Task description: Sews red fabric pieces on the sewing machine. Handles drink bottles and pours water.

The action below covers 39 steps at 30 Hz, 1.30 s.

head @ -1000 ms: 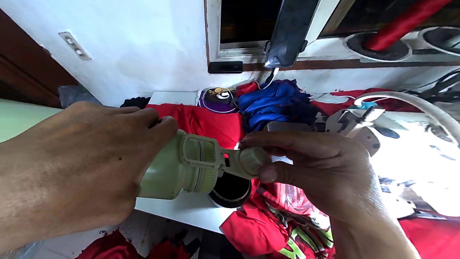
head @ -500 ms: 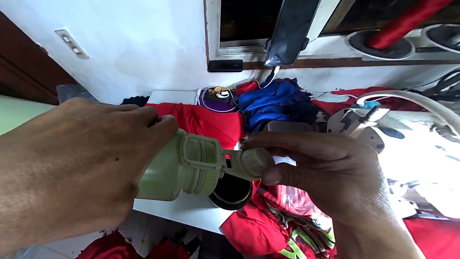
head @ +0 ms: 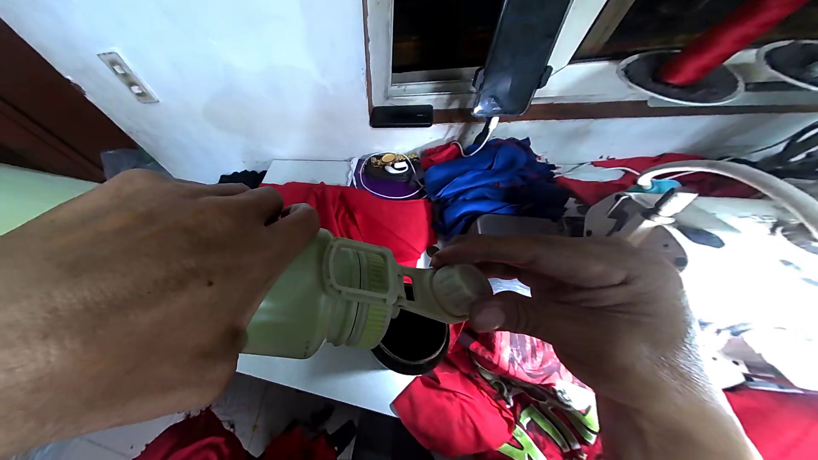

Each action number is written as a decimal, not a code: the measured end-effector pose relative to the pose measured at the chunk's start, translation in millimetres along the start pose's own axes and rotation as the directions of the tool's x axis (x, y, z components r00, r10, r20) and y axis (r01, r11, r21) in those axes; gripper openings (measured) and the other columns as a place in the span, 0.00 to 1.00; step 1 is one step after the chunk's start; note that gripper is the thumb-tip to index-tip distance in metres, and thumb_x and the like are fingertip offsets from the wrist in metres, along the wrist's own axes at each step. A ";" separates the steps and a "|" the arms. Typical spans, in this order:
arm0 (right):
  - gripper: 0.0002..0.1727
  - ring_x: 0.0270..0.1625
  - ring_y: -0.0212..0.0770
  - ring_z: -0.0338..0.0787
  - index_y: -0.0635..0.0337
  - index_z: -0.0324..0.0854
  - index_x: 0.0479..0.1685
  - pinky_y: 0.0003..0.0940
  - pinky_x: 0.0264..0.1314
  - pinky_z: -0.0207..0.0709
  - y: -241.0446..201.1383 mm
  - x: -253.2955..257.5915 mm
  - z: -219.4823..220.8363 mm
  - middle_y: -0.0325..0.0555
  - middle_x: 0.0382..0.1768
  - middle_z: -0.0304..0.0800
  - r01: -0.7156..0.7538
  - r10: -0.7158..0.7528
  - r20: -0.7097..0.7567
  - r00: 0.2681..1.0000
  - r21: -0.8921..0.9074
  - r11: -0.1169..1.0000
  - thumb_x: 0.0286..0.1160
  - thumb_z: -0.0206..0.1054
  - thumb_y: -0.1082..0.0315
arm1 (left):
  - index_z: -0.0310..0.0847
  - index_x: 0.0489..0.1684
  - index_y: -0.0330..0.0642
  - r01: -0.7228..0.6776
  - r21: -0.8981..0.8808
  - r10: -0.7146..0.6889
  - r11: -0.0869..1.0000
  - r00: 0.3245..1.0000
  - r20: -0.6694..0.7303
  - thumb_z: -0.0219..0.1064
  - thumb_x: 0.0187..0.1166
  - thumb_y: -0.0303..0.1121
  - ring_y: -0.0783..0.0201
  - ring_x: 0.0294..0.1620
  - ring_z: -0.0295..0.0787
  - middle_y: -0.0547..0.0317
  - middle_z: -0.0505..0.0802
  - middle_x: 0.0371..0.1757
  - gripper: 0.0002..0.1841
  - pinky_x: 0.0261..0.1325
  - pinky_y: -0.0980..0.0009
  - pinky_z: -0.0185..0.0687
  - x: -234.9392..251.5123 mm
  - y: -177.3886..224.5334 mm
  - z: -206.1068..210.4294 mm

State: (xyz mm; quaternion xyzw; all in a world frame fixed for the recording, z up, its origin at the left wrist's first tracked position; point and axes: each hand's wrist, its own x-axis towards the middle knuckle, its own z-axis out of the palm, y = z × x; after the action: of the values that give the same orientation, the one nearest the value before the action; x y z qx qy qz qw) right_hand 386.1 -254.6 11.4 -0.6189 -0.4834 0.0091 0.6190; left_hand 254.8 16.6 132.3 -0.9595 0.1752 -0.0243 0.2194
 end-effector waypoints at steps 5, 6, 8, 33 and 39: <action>0.17 0.49 0.35 0.96 0.51 0.92 0.55 0.30 0.52 0.94 -1.4 0.1 -0.6 0.33 0.46 0.97 0.005 -0.004 0.004 1.000 -0.023 1.000 0.71 0.78 0.55 | 0.83 0.65 0.45 0.005 -0.031 -0.005 0.999 1.000 0.009 0.76 0.33 0.48 0.55 0.29 0.86 0.59 0.85 0.37 0.44 0.20 0.56 0.76 -1.9 0.7 -0.5; 0.17 0.49 0.35 0.96 0.51 0.92 0.55 0.30 0.53 0.94 -1.6 0.3 -0.5 0.34 0.46 0.97 0.006 -0.006 0.008 1.000 -0.020 1.000 0.71 0.78 0.56 | 0.83 0.65 0.44 0.003 -0.035 -0.003 0.999 1.000 -0.001 0.76 0.32 0.48 0.54 0.29 0.86 0.58 0.86 0.37 0.45 0.19 0.56 0.76 -2.5 0.6 -0.4; 0.16 0.48 0.36 0.96 0.53 0.92 0.55 0.30 0.52 0.94 -2.1 0.9 -0.1 0.35 0.46 0.97 0.007 -0.007 0.009 1.000 -0.001 1.000 0.71 0.78 0.57 | 0.83 0.65 0.45 0.004 -0.035 -0.004 0.999 1.000 -0.010 0.75 0.34 0.48 0.56 0.29 0.85 0.60 0.85 0.36 0.44 0.19 0.57 0.75 -3.3 0.0 0.2; 0.16 0.48 0.36 0.96 0.52 0.92 0.55 0.30 0.53 0.94 -8.0 2.2 -0.9 0.36 0.47 0.97 0.020 -0.020 0.004 1.000 0.000 1.000 0.70 0.78 0.58 | 0.83 0.64 0.47 -0.012 0.007 0.013 1.000 1.000 -0.014 0.77 0.31 0.48 0.57 0.28 0.85 0.62 0.85 0.35 0.44 0.20 0.58 0.74 -5.2 0.5 -7.0; 0.17 0.48 0.35 0.96 0.52 0.92 0.55 0.30 0.53 0.94 -7.2 1.3 -1.1 0.35 0.46 0.97 0.016 -0.016 0.001 1.000 0.002 1.000 0.70 0.78 0.58 | 0.83 0.66 0.48 -0.002 -0.018 0.002 1.000 1.000 -0.005 0.76 0.30 0.48 0.56 0.30 0.86 0.61 0.86 0.37 0.46 0.20 0.57 0.76 -4.4 0.6 -6.2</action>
State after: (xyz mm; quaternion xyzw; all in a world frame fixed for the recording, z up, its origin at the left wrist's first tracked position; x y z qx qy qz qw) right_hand 383.2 -256.4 18.0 -0.6143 -0.4887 0.0051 0.6195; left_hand 249.7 15.0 137.8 -0.9611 0.1770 -0.0247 0.2105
